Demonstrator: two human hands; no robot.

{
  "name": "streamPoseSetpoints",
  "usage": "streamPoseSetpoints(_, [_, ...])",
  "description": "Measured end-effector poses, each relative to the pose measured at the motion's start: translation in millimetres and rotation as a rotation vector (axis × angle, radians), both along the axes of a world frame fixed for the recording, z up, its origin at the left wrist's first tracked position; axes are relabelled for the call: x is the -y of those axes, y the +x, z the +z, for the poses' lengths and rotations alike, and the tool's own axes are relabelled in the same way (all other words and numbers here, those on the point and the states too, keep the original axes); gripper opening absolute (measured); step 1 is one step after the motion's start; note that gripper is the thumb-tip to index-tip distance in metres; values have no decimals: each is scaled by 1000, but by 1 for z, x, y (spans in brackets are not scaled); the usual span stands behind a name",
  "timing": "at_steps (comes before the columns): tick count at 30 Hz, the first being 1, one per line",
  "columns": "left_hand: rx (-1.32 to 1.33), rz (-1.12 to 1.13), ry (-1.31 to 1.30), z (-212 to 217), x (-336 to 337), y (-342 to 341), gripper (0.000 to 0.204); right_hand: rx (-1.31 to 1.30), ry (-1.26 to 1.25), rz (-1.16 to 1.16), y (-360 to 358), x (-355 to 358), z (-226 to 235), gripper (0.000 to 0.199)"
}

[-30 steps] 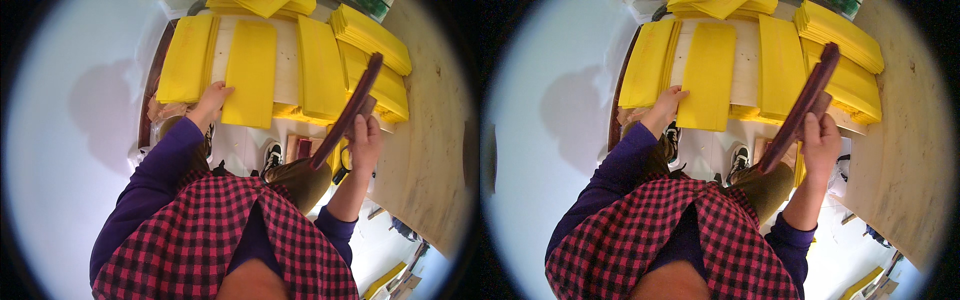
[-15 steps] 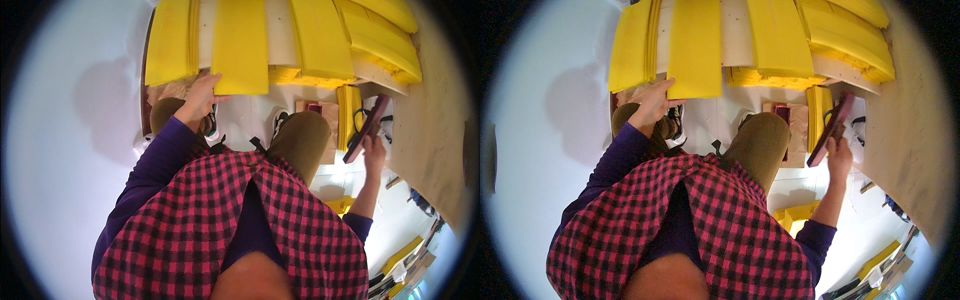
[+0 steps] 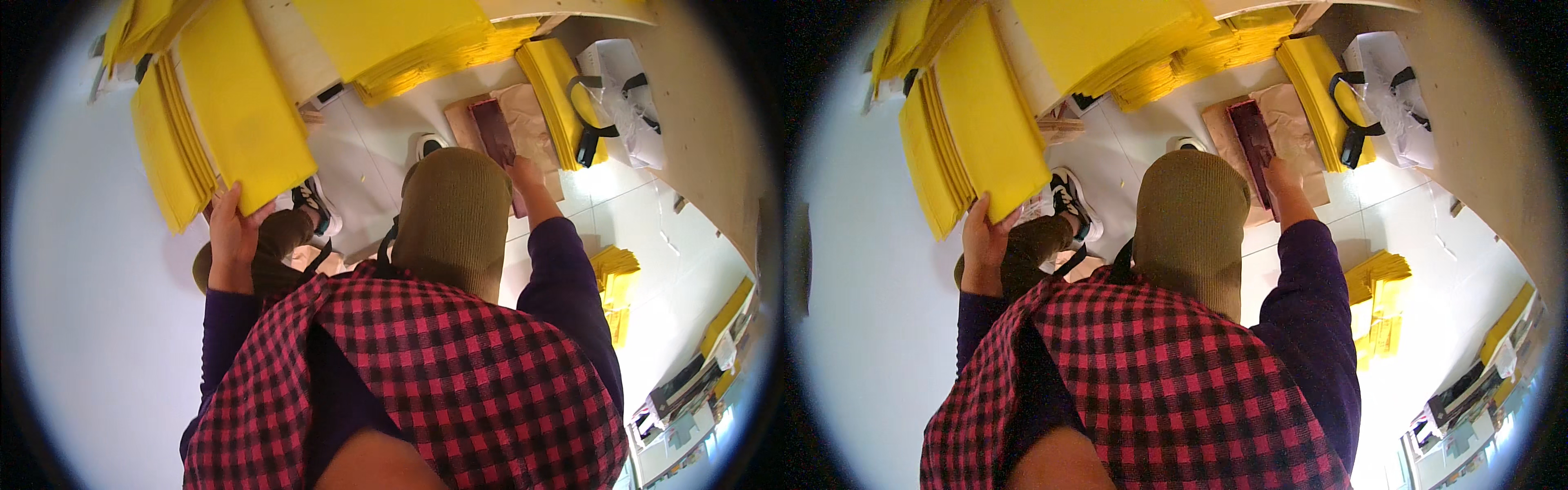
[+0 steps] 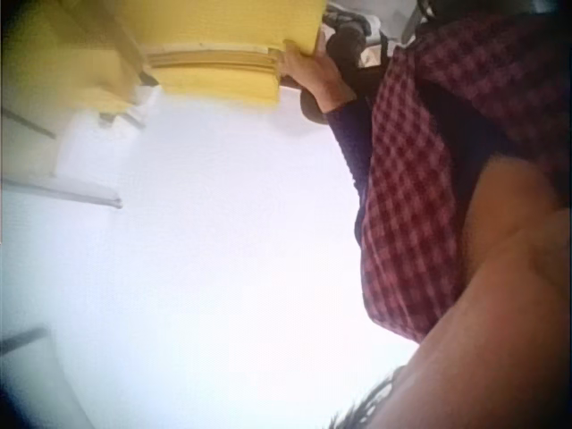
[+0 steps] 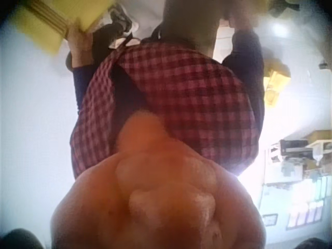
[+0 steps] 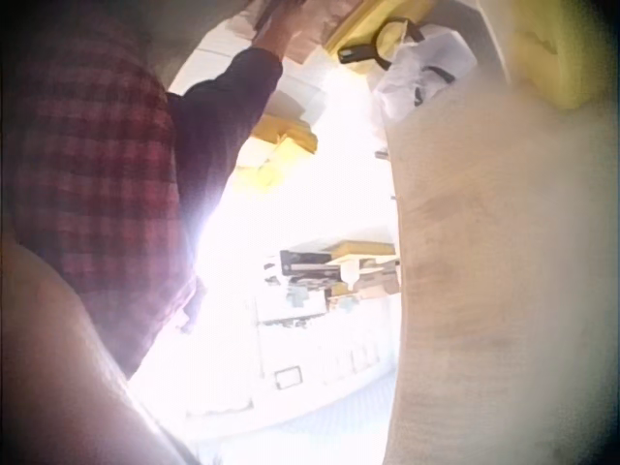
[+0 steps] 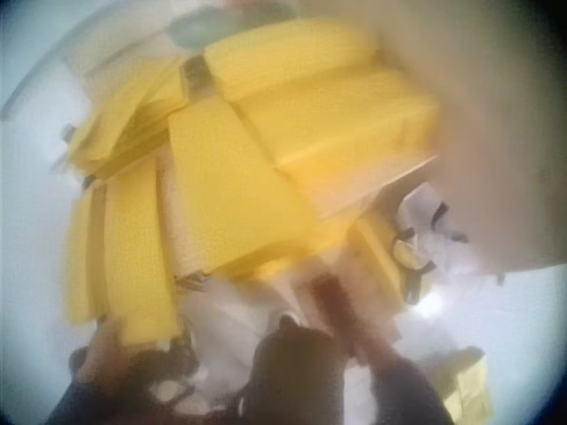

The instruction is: The person repeatedly picks up yellow paper sheets from a pile, uses a dark rectangular tool to press or align them, and places them into a growing stack. The person continues this repetitive stacking process throughout the clip.

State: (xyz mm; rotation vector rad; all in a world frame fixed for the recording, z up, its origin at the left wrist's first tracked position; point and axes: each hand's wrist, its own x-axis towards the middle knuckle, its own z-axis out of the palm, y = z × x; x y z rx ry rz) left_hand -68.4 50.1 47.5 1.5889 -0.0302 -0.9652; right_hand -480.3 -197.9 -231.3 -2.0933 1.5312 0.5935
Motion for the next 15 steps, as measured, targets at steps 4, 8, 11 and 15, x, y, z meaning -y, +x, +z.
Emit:
streamPoseSetpoints(4, [18, 34, 98, 3, 1, 2, 30, 0, 51, -103, 20, 12, -37, 33])
streamPoseSetpoints(8, [36, 71, 174, 3, 2, 1, 31, -25, 89, -111, 29, 16, -58, 27])
streamPoseSetpoints(11, [22, 86, 181, 3, 3, 0, 31, -21, 108, -159, 31, 15, -73, 26])
streamPoseSetpoints(15, [11, 73, 169, 5, 4, 1, 30, -48, 125, -165, 30, 9, -84, 26])
